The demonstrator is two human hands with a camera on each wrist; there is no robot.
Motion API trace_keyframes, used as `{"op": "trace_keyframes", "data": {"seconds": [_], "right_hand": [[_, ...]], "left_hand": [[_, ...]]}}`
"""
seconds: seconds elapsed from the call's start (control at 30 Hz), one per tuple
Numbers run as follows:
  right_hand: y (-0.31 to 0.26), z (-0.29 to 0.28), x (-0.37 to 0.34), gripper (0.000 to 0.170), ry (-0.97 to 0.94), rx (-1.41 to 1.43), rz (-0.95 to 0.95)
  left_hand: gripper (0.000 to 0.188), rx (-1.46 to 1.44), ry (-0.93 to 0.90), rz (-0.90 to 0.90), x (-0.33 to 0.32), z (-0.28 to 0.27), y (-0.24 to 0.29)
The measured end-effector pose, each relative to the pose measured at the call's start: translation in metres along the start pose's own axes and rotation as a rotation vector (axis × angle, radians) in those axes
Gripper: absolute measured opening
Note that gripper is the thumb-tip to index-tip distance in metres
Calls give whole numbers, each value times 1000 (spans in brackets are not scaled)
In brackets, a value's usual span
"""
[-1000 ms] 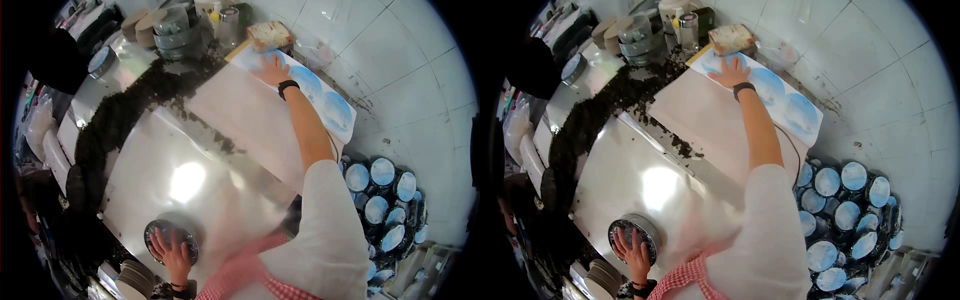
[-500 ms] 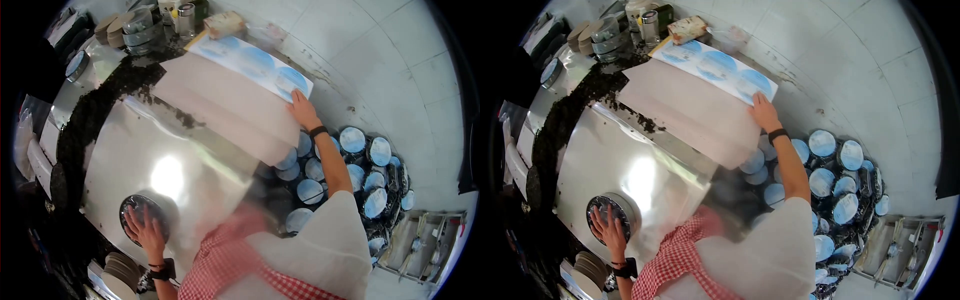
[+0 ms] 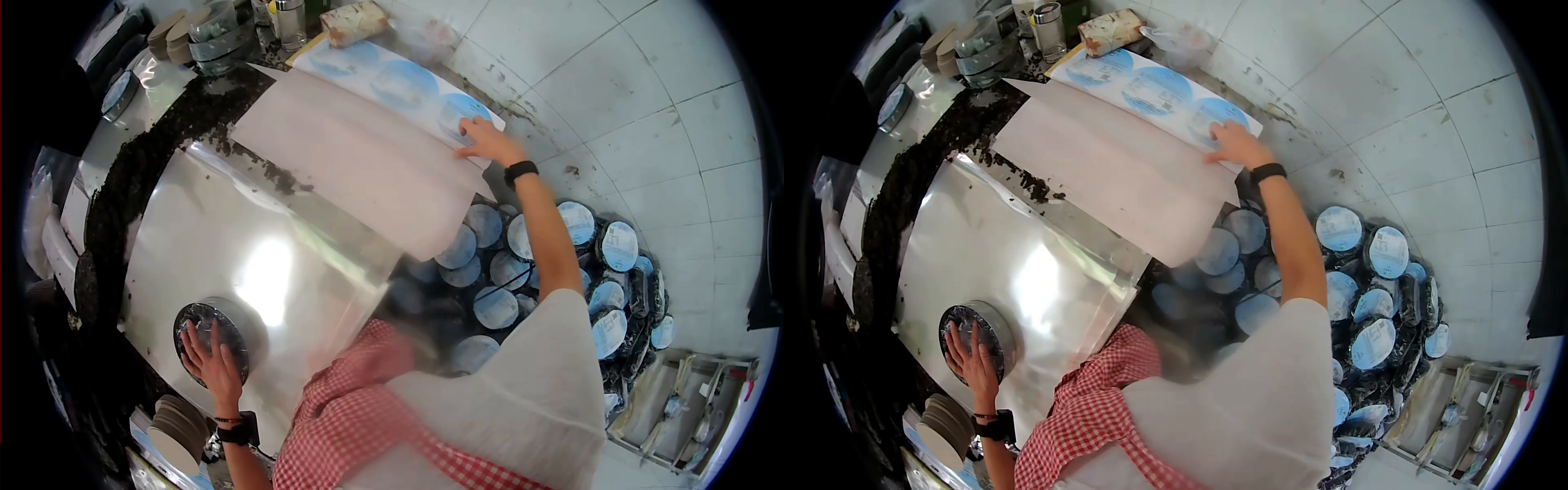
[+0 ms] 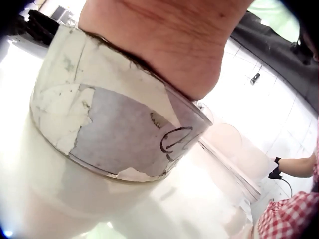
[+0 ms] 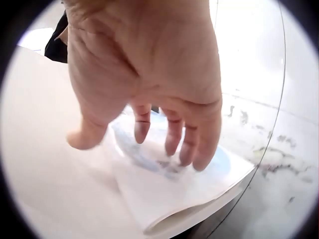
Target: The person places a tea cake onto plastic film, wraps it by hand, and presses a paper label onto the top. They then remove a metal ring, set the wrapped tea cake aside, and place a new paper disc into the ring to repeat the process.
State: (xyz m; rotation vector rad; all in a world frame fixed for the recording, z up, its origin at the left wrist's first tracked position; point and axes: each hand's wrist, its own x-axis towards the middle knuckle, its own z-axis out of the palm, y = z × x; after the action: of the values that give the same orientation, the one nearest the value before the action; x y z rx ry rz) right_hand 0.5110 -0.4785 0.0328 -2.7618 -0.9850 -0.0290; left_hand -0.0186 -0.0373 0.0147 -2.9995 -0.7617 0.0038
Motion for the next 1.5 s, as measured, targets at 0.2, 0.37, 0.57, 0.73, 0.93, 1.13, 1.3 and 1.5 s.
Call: {"op": "trace_keyframes", "data": {"seconds": [0.2, 0.37, 0.57, 0.73, 0.93, 1.13, 1.3, 1.5], "right_hand": [[109, -12, 2, 20, 452, 501, 450], [174, -95, -93, 31, 757, -275, 447], [-206, -33, -38, 28, 585, 1041, 181], [-419, 61, -61, 47, -11, 667, -769], [-484, 80, -73, 60, -93, 462, -1073], [-484, 81, -73, 56, -167, 334, -1116], [-496, 49, -68, 55, -377, 356, -1023], [-541, 115, -65, 61, -205, 595, -828]], "left_hand": [[52, -30, -28, -24, 2, -7, 2], [67, -56, 52, -35, 2, 1, 2], [65, -234, 235, -163, 1, -5, 14], [58, -229, 126, -229, -2, -6, 11], [54, -825, 258, -152, -16, 19, 7], [55, -949, 199, -193, -19, 22, 12], [57, -997, 185, -216, -17, 29, 14], [61, -601, 283, -172, -15, 22, 10]]}}
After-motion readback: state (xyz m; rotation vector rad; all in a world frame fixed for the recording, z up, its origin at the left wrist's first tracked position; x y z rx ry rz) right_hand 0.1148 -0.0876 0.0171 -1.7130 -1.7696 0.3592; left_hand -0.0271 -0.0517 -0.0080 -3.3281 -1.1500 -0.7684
